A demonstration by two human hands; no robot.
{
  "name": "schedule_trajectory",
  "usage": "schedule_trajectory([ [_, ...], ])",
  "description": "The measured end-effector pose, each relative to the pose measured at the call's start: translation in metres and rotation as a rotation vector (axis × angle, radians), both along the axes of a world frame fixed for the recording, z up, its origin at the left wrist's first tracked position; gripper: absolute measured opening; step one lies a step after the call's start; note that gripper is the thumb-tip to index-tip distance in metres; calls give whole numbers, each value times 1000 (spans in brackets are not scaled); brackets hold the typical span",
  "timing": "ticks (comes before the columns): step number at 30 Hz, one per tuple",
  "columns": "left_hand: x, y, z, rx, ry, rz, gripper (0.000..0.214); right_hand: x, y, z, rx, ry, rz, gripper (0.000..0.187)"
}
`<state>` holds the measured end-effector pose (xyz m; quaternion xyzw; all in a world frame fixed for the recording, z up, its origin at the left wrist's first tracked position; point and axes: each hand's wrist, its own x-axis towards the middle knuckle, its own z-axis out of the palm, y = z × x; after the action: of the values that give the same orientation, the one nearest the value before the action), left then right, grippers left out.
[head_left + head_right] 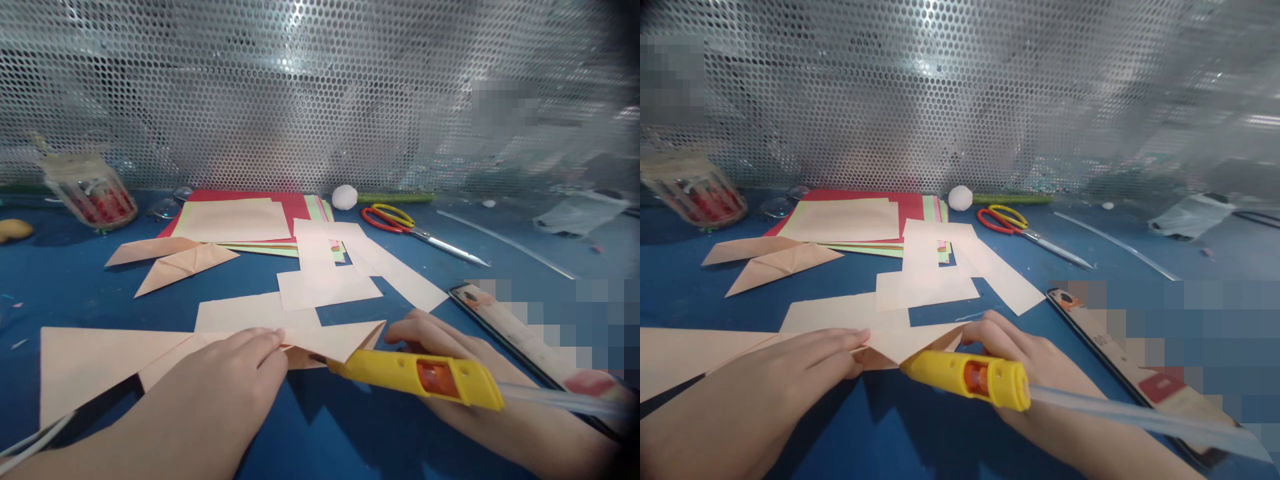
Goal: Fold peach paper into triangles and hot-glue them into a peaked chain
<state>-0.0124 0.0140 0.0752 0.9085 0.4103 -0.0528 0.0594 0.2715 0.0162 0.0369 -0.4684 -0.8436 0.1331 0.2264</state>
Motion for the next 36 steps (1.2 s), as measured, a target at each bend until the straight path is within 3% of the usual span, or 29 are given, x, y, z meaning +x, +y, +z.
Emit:
schedule_trajectory([
  [5,-1,-4,1,147,-15,-16,71,2,1,-2,-6,-1,-3,21],
  [13,1,2,3,-6,77,-1,66,-2,0,1,21,-20,16,14],
  [23,-5,-2,-1,146,-9,-87,71,-3,2,5,136,-40,132,21],
  [27,-9,-2,-4,276,-84,-104,68,-1,2,10,62,-72,118,25],
  [31,-7,-1,-7,296,-114,-129,66,-3,0,11,-1,-67,91,23],
  [33,-8,-1,-9,261,-139,-116,65,-6,0,11,6,-55,97,22],
  [36,-9,-3,-12,168,-206,10,56,-7,0,6,43,-50,58,22],
])
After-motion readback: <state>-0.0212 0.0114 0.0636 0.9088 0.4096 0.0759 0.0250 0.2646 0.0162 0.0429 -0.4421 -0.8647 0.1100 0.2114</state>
